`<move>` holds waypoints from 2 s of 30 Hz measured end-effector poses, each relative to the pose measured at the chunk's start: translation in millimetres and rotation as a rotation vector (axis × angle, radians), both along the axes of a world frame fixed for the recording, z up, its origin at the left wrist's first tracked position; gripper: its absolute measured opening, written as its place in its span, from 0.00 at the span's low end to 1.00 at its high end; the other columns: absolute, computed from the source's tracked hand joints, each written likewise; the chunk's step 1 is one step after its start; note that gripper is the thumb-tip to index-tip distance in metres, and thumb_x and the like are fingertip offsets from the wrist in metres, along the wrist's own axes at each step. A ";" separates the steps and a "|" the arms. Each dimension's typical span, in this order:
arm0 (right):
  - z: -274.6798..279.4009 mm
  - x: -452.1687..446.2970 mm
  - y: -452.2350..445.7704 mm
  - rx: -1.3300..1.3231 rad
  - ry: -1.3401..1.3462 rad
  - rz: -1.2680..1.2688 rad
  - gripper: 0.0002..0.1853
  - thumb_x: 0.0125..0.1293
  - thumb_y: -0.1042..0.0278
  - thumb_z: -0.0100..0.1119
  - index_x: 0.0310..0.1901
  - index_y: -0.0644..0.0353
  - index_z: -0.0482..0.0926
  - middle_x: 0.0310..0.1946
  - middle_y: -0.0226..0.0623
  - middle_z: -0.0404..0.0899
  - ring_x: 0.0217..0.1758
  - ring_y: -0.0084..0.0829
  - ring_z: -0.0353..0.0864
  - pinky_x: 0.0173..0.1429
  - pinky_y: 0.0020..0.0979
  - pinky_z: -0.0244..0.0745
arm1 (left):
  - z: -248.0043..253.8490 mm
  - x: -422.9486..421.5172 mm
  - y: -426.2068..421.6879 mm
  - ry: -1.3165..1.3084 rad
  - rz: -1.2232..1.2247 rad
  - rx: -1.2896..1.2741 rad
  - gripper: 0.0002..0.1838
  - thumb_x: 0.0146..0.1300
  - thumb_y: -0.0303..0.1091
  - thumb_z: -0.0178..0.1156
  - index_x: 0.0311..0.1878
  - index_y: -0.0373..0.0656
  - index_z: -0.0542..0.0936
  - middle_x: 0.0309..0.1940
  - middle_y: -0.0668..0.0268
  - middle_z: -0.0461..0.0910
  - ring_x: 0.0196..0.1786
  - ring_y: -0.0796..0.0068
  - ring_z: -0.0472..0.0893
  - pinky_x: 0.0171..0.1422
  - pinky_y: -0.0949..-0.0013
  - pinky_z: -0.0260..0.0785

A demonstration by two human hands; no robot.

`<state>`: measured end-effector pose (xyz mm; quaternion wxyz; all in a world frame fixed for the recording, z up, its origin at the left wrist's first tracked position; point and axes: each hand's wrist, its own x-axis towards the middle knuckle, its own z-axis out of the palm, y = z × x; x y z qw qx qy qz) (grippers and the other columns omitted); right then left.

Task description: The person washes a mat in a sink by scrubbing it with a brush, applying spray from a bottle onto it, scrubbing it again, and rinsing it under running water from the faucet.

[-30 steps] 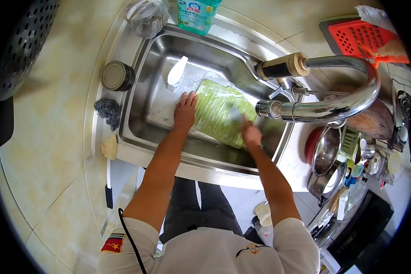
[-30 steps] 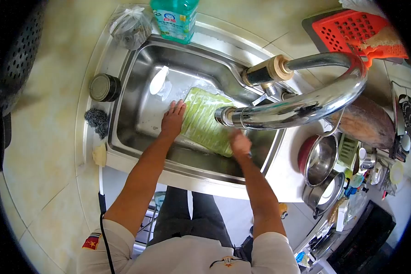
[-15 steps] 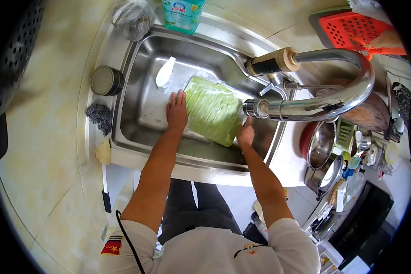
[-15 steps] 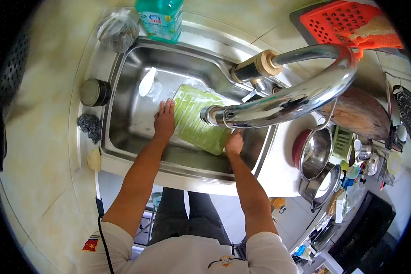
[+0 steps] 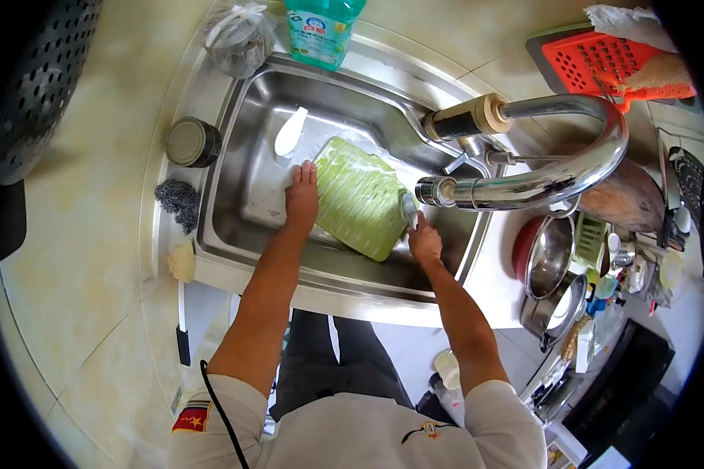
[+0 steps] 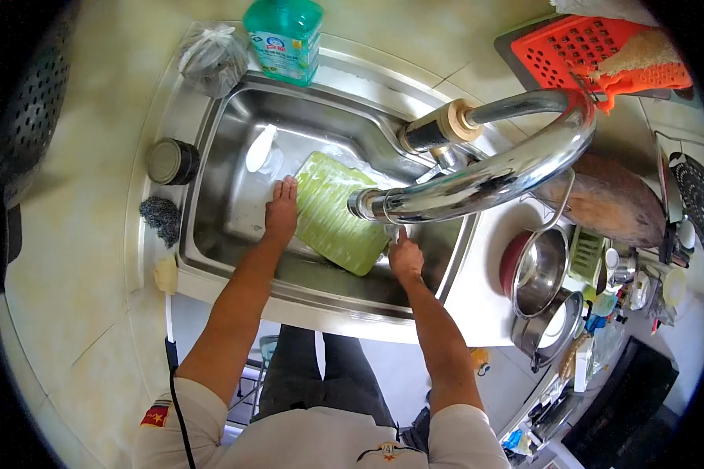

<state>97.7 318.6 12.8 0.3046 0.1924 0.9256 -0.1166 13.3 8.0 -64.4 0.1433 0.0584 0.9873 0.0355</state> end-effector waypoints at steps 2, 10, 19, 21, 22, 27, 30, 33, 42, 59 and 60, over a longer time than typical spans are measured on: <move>-6.9 5.0 -7.3 -0.075 -0.050 0.210 0.31 0.66 0.56 0.57 0.71 0.47 0.65 0.42 0.59 0.82 0.50 0.55 0.83 0.54 0.51 0.78 | 11.1 -6.0 0.8 -0.024 0.013 -0.016 0.35 0.64 0.25 0.54 0.75 0.45 0.60 0.76 0.65 0.59 0.73 0.60 0.65 0.53 0.56 0.78; 24.1 10.5 6.0 -0.121 0.053 0.208 0.32 0.66 0.55 0.60 0.71 0.48 0.67 0.46 0.52 0.83 0.50 0.52 0.84 0.53 0.49 0.78 | 28.3 -4.6 -9.9 -0.331 0.327 0.353 0.32 0.60 0.29 0.58 0.70 0.43 0.67 0.49 0.52 0.82 0.53 0.51 0.81 0.54 0.54 0.75; 91.5 12.2 -6.5 -0.752 0.086 -0.512 0.33 0.66 0.64 0.62 0.73 0.54 0.66 0.34 0.40 0.80 0.23 0.23 0.78 0.24 0.28 0.75 | 239.7 24.2 8.5 -0.190 0.284 0.875 0.29 0.57 0.26 0.56 0.65 0.43 0.74 0.50 0.48 0.81 0.52 0.45 0.80 0.58 0.53 0.71; 96.1 15.2 -15.7 -0.883 0.080 -0.612 0.34 0.67 0.68 0.62 0.74 0.52 0.65 0.34 0.33 0.78 0.23 0.21 0.75 0.23 0.24 0.73 | 288.8 33.2 14.6 -0.017 0.214 0.778 0.31 0.56 0.26 0.57 0.67 0.43 0.72 0.53 0.47 0.79 0.52 0.43 0.80 0.59 0.49 0.71; 99.7 14.4 -19.9 -0.907 0.073 -0.614 0.34 0.67 0.68 0.62 0.74 0.53 0.65 0.33 0.33 0.78 0.23 0.21 0.75 0.23 0.24 0.73 | 307.2 37.0 20.1 0.011 0.201 0.717 0.31 0.56 0.26 0.57 0.67 0.42 0.71 0.53 0.48 0.78 0.51 0.44 0.80 0.58 0.50 0.72; 104.9 18.8 -21.1 -1.149 0.053 -0.761 0.32 0.72 0.64 0.57 0.75 0.52 0.60 0.35 0.33 0.79 0.29 0.23 0.80 0.25 0.26 0.71 | 320.4 69.5 74.5 0.007 0.146 0.448 0.33 0.57 0.28 0.59 0.69 0.38 0.69 0.51 0.51 0.75 0.46 0.47 0.82 0.49 0.50 0.76; 94.0 9.5 -17.4 -1.303 0.064 -1.012 0.24 0.75 0.57 0.55 0.69 0.49 0.66 0.41 0.34 0.80 0.32 0.27 0.81 0.27 0.25 0.69 | 254.9 82.7 125.8 -0.063 0.092 0.417 0.33 0.59 0.31 0.60 0.70 0.41 0.68 0.56 0.50 0.74 0.49 0.46 0.82 0.51 0.46 0.76; 37.5 1.9 -5.2 -1.232 0.083 -1.135 0.26 0.75 0.62 0.53 0.71 0.56 0.62 0.43 0.38 0.78 0.31 0.30 0.77 0.26 0.28 0.68 | 187.3 108.6 142.2 -0.194 -0.121 0.560 0.31 0.62 0.35 0.62 0.69 0.40 0.70 0.59 0.49 0.75 0.52 0.46 0.81 0.55 0.47 0.75; -28.2 20.8 10.1 -1.104 0.197 -1.216 0.38 0.62 0.77 0.61 0.72 0.59 0.56 0.42 0.40 0.77 0.28 0.31 0.74 0.26 0.31 0.67 | 95.8 79.6 25.6 -0.338 0.093 0.353 0.14 0.61 0.35 0.62 0.46 0.37 0.83 0.45 0.47 0.83 0.50 0.45 0.82 0.56 0.50 0.75; -62.0 20.1 16.0 -1.109 0.291 -1.188 0.38 0.65 0.76 0.62 0.74 0.58 0.54 0.42 0.40 0.79 0.40 0.33 0.80 0.42 0.37 0.81 | -24.8 5.1 -28.9 -0.302 0.599 0.408 0.30 0.55 0.40 0.67 0.59 0.35 0.74 0.54 0.47 0.81 0.56 0.50 0.81 0.61 0.55 0.73; -64.1 22.3 17.0 -1.131 0.310 -1.192 0.38 0.66 0.76 0.62 0.73 0.59 0.54 0.43 0.41 0.79 0.41 0.34 0.80 0.43 0.37 0.81 | -23.8 5.1 -31.4 -0.279 0.658 0.511 0.32 0.54 0.41 0.68 0.60 0.35 0.73 0.53 0.48 0.81 0.56 0.52 0.81 0.60 0.56 0.73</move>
